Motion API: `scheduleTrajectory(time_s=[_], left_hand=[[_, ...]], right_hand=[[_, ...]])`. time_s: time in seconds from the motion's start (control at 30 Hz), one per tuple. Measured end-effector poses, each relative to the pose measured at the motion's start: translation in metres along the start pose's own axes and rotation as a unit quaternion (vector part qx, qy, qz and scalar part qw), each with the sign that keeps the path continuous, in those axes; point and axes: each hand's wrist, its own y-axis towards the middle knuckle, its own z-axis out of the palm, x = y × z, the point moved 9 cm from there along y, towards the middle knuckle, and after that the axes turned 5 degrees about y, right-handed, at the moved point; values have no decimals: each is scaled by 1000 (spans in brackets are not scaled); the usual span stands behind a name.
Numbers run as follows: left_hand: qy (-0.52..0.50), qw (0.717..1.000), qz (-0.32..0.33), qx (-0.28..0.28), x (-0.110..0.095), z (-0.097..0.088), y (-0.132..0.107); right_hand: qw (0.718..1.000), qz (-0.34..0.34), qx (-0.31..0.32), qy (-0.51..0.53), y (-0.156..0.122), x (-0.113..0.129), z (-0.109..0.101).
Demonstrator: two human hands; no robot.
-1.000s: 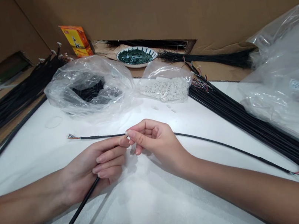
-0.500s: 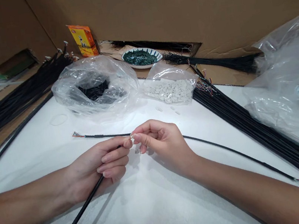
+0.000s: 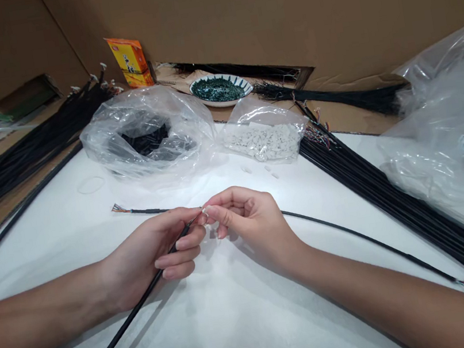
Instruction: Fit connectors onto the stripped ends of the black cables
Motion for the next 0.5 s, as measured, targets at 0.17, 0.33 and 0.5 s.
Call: scheduleTrajectory(time_s=[0.17, 0.33, 0.5], left_hand=[[-44, 999, -10, -1, 1, 0, 0], [-99, 995, -29, 14, 3, 1, 0], [-118, 993, -30, 10, 3, 0, 0]], right_hand=[[1000, -11, -1, -21, 1, -1, -3], [1000, -7, -2, -28, 1, -1, -3], [1000, -2, -1, -20, 0, 0, -1]])
